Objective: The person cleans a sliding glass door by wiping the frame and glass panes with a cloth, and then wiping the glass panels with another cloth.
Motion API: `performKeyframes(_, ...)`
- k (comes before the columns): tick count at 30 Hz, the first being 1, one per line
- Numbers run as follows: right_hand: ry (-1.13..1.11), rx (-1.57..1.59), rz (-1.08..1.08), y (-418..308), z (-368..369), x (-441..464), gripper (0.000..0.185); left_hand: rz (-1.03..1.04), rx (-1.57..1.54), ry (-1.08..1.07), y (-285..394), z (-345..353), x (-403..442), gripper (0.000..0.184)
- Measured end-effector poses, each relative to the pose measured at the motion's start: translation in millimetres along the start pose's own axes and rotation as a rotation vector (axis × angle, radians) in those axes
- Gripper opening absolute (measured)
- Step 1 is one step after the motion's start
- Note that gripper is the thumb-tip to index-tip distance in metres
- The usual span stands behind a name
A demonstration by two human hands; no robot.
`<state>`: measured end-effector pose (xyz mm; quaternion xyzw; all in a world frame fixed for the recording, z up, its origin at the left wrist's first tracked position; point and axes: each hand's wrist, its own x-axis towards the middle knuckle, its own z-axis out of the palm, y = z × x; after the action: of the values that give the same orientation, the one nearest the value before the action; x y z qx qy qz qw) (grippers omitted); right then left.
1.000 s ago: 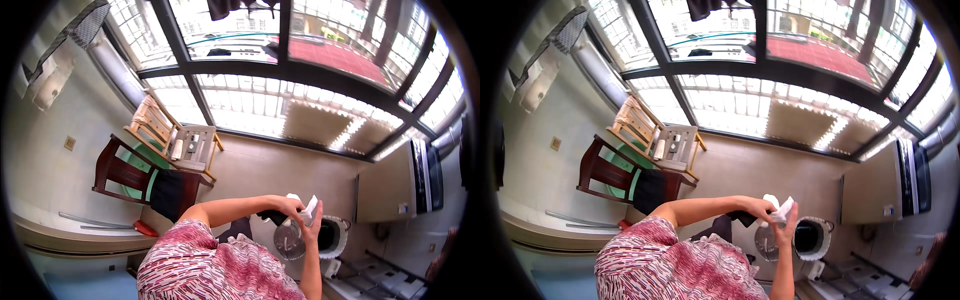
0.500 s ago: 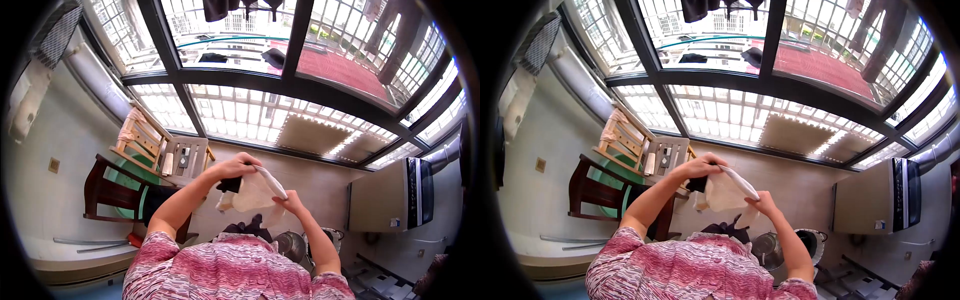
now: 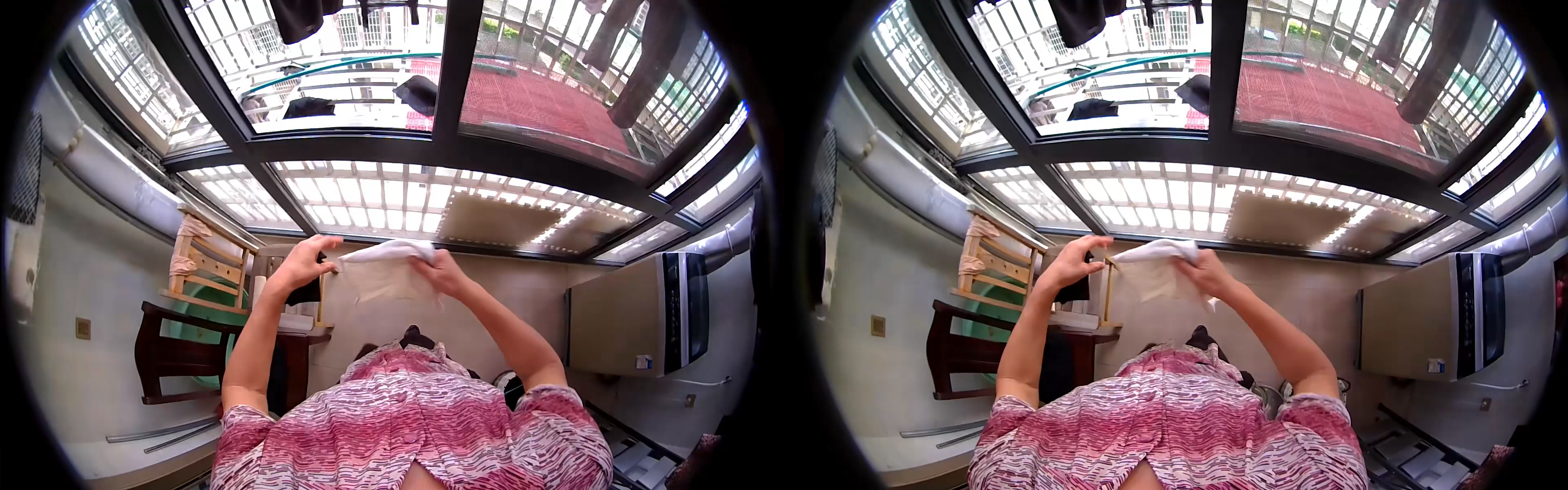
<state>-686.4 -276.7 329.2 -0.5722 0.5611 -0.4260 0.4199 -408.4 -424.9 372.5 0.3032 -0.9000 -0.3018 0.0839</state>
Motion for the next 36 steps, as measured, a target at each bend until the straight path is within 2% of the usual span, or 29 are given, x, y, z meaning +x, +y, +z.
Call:
performKeyframes(1,-0.067,-0.037,-0.033,-13,8,12,0.023,-0.003,-0.006,-0.009,6,2,9,0.06)
performKeyframes(3,-0.138,-0.071,-0.06,-33,14,37,0.023,0.258,-0.33,0.088,32,2,29,0.075)
performKeyframes(5,-0.316,-0.383,-0.176,-51,11,60,0.024,0.124,-0.658,-0.177,57,-8,46,0.079)
performKeyframes(6,-0.241,-0.279,-0.241,-66,9,65,0.022,0.183,-0.575,-0.203,48,-3,59,0.074)
performKeyframes(7,-0.251,-0.264,-0.197,-72,1,75,0.021,0.185,-0.533,-0.199,44,-3,70,0.059)
performKeyframes(9,-0.26,-0.065,-0.267,-68,-14,95,0.02,0.156,-0.564,-0.3,34,-16,91,0.04)
performKeyframes(11,-0.243,-0.029,-0.094,-60,-34,105,0.03,0.121,-0.357,-0.203,34,-32,105,0.02)
performKeyframes(13,-0.318,-0.17,0.015,-79,-56,109,0.037,0.185,-0.436,-0.163,25,-47,119,0.017)
performKeyframes(14,-0.291,-0.36,-0.02,-78,-62,109,0.033,0.229,-0.545,-0.102,15,-47,128,0.017)
performKeyframes(15,-0.287,-0.368,-0.021,-71,-68,109,0.033,0.219,-0.655,-0.046,23,-59,130,0.018)
performKeyframes(17,-0.114,-0.467,0.078,-51,-71,113,0.027,0.227,-0.622,-0.011,20,-77,141,0.02)
performKeyframes(18,-0.115,-0.465,0.083,-48,-69,120,0.027,0.242,-0.606,-0.045,21,-86,147,0.019)
performKeyframes(19,-0.02,-0.311,-0.002,-47,-65,125,0.023,0.255,-0.589,-0.076,22,-93,152,0.017)
performKeyframes(20,0.073,-0.156,-0.085,-46,-61,132,0.021,0.326,-0.606,-0.076,23,-97,158,0.019)
performKeyframes(21,0.067,-0.151,-0.081,-52,-55,140,0.021,0.353,-0.593,-0.109,16,-95,167,0.026)
performKeyframes(23,0.138,0.263,0.071,-71,-49,158,0.019,0.373,-0.598,-0.081,19,-100,176,0.047)
performKeyframes(26,0.158,0.245,-0.102,-91,-47,195,0.019,0.294,-0.439,-0.046,18,-114,181,0.071)
performKeyframes(27,0.197,0.222,-0.201,-101,-47,206,0.019,0.379,-0.277,0.06,7,-111,187,0.058)
performKeyframes(29,0.207,0.392,-0.222,-113,-47,225,0.021,0.334,-0.206,-0.027,-8,-114,202,0.041)
performKeyframes(30,0.205,0.472,-0.222,-115,-48,234,0.022,0.374,-0.328,0.048,-8,-122,202,0.028)
performKeyframes(31,0.173,0.571,-0.207,-114,-50,244,0.03,0.406,-0.404,0.074,-12,-127,208,0.027)
performKeyframes(33,0.103,0.565,-0.26,-118,-46,260,0.04,0.527,-0.678,0.133,-18,-143,222,0.026)
performKeyframes(34,0.084,0.602,-0.2,-107,-44,267,0.053,0.474,-0.718,0.137,-21,-152,229,0.025)
performKeyframes(36,-0.16,0.357,-0.083,-82,-41,276,0.065,0.329,-0.96,0.116,-22,-172,242,0.02)
